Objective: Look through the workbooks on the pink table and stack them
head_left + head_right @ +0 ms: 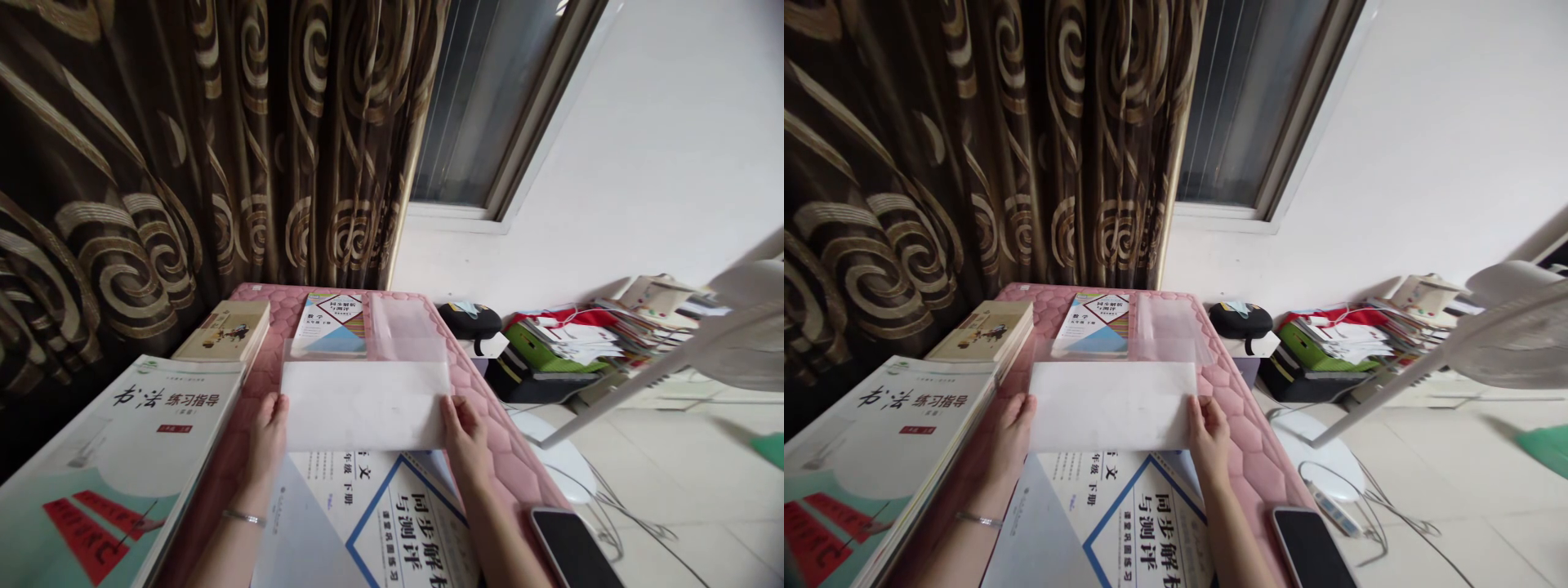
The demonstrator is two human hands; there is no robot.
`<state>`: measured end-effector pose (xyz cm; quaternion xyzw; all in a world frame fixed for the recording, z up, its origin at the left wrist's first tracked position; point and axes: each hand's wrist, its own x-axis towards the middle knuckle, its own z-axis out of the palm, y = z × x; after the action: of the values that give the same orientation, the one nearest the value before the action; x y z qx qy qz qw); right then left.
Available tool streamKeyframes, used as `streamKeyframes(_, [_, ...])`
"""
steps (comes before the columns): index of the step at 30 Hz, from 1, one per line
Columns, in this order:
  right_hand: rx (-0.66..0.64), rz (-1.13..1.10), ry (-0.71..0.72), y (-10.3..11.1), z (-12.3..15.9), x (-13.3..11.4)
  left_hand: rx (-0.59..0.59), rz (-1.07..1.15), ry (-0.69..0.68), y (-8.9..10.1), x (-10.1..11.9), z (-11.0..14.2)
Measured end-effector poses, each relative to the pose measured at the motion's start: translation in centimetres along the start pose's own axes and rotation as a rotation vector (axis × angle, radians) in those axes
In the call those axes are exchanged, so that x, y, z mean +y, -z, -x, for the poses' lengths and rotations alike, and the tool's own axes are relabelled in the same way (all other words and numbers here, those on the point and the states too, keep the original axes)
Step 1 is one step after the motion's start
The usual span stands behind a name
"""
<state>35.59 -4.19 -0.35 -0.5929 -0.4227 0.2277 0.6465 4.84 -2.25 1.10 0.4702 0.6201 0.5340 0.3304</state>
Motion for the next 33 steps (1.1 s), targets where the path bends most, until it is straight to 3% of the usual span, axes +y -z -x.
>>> streamKeyframes(5, [0.006, 0.013, 0.025, 0.0, -0.1, 0.4, -0.015, 0.069, 0.011, 0.1, -0.2, -0.1])
streamKeyframes(14, [-0.034, -0.018, -0.01, 0.1, 0.5, -2.3, 0.021, 0.047, 0.002, 0.1, -0.4, -0.1])
streamKeyframes(23, [-0.019, -0.03, 0.002, -0.1, 0.1, 0.1, 0.02, 0.011, -0.007, 0.1, 0.0, 0.1])
streamKeyframes(33, [0.0, 0.013, 0.027, -0.1, 0.2, -0.5, 0.003, 0.104, 0.017, 0.3, 0.0, -0.1])
